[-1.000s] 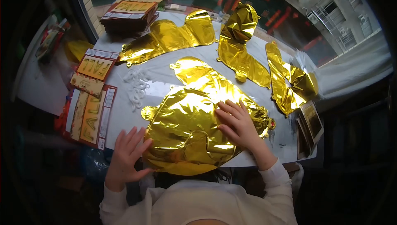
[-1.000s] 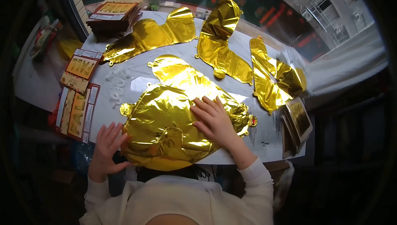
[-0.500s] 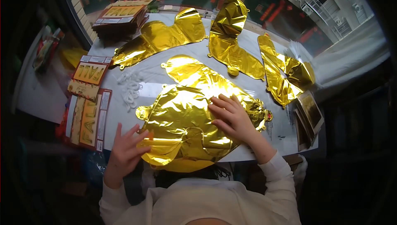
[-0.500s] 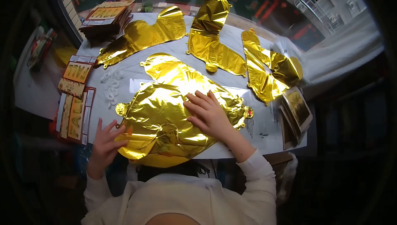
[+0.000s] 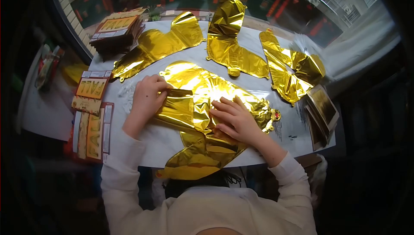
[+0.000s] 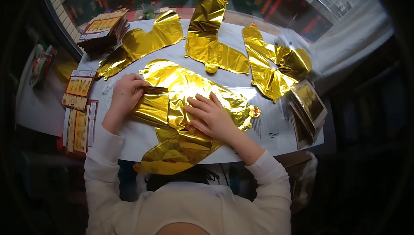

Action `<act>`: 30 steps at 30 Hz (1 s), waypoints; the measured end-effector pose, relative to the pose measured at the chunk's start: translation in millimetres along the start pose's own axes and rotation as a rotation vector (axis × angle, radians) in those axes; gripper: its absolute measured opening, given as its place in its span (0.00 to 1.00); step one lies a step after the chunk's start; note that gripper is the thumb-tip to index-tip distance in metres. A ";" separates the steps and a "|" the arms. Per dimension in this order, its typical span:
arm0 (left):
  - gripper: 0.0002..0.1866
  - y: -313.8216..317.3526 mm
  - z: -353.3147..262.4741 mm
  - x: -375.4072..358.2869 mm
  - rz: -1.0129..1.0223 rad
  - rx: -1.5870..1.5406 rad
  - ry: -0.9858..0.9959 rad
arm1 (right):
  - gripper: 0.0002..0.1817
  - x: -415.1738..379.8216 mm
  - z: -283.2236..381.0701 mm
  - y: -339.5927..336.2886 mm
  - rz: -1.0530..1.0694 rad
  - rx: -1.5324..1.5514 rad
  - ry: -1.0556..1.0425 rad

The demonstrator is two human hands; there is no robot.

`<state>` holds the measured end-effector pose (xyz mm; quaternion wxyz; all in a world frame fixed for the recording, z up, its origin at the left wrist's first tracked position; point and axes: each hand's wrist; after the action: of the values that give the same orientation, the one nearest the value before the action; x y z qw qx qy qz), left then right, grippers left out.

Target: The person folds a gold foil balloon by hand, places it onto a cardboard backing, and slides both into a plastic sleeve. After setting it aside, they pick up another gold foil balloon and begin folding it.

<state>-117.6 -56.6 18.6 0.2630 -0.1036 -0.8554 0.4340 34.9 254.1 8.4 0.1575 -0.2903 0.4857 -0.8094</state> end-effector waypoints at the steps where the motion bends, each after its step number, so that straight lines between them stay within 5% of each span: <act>1: 0.08 7.1 4.9 -1.5 -0.030 0.029 0.041 | 0.27 -0.6 -0.8 0.9 0.007 -0.009 -0.006; 12: 0.15 -12.2 -51.6 -63.2 -0.072 0.211 -0.079 | 0.28 -2.8 -4.9 4.7 0.007 -0.035 -0.036; 14: 0.14 -15.8 -64.1 -80.9 0.068 0.210 -0.096 | 0.28 -2.6 -4.8 4.8 0.005 -0.042 -0.038; 19: 0.16 -8.3 -67.1 -95.9 0.094 0.087 0.027 | 0.28 -3.2 -5.6 6.4 0.008 -0.044 -0.042; 24: 0.30 1.7 -53.4 -105.6 0.194 0.136 0.024 | 0.27 -2.9 -4.1 4.8 0.015 -0.050 -0.030; 30: 0.35 2.7 -48.5 -105.6 0.290 0.250 0.008 | 0.28 -2.5 -4.2 5.5 0.027 -0.075 -0.026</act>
<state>-2.9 -64.4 1.9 0.2117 -0.1940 -0.7699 0.5699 34.1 255.7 1.3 0.1637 -0.3000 0.5173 -0.7846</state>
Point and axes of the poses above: each hand's wrist, its own x-axis towards the middle knuckle, its own y-axis out of the palm, z = x × y, and after that the axes turned 10 degrees about -y, right-handed
